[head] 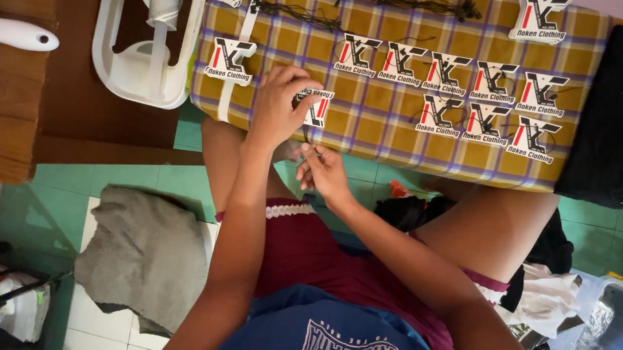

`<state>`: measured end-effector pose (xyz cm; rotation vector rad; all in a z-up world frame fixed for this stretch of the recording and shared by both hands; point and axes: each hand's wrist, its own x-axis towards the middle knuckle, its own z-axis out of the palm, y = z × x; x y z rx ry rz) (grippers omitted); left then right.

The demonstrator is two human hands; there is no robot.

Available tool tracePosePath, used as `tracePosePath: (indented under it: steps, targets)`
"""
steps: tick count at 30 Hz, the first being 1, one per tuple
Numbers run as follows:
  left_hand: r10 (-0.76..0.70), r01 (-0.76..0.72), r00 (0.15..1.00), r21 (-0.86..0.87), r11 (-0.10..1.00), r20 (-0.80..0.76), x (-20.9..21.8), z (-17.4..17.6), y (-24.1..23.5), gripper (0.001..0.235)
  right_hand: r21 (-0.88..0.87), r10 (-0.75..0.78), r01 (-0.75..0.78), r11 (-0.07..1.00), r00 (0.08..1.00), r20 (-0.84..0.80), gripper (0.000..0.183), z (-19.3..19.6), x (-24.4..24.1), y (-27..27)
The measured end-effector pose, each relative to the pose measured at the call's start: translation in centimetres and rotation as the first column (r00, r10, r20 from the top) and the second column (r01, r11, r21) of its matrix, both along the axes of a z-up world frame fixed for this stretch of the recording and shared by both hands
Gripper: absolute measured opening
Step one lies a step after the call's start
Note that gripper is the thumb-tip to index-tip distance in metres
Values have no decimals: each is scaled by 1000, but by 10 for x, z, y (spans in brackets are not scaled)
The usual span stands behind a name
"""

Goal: The person sits on the floor and attaches small stickers to a plaid fabric surface. They pick up stickers and black strings, then place the stickers onto the fabric, smoothing them down with their hands.

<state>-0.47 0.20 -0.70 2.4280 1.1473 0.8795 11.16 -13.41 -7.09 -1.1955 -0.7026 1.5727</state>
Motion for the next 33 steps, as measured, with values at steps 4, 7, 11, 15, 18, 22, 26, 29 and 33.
tracePosePath:
  steps: [4, 7, 11, 15, 18, 22, 26, 29, 33]
  targets:
    - [3, -3, 1000, -11, 1000, -8, 2, 1, -1, 22, 55, 35, -37, 998, 999, 37, 38, 8, -1, -8]
    - [11, -12, 1000, -26, 1000, -10, 2, 5, -4, 20, 104, 70, -76, 992, 996, 60, 37, 15, -4, -13]
    - [-7, 7, 1000, -21, 1000, -11, 1, 4, -5, 17, 112, 88, -100, 989, 991, 102, 34, 24, -4, -19]
    - [-17, 17, 1000, -12, 1000, -26, 1, 2, -4, 16, 118, 98, -115, 986, 985, 141, 32, 9, 2, -14]
    - [-21, 21, 1000, -37, 999, -21, 1, 1, -4, 16, 111, 300, -422, 900, 782, 546, 54, 50, 32, -7]
    - [-35, 36, 999, -55, 998, 29, 2, 10, -7, 16, -150, 427, -691, 707, 248, 870, 65, 87, 81, 7]
    - [-27, 30, 998, -68, 997, 51, 4, 18, -10, 11, -73, 251, -629, 774, 199, 947, 34, 131, 124, 7]
    - [-22, 29, 996, -80, 996, 81, 7, 24, -11, 11, 141, -72, -480, 866, 160, 984, 21, 130, 168, 7]
    - [-33, 41, 983, -41, 998, 179, 10, 30, -14, 12, 168, -208, -308, 936, -102, 973, 22, 118, 215, 1]
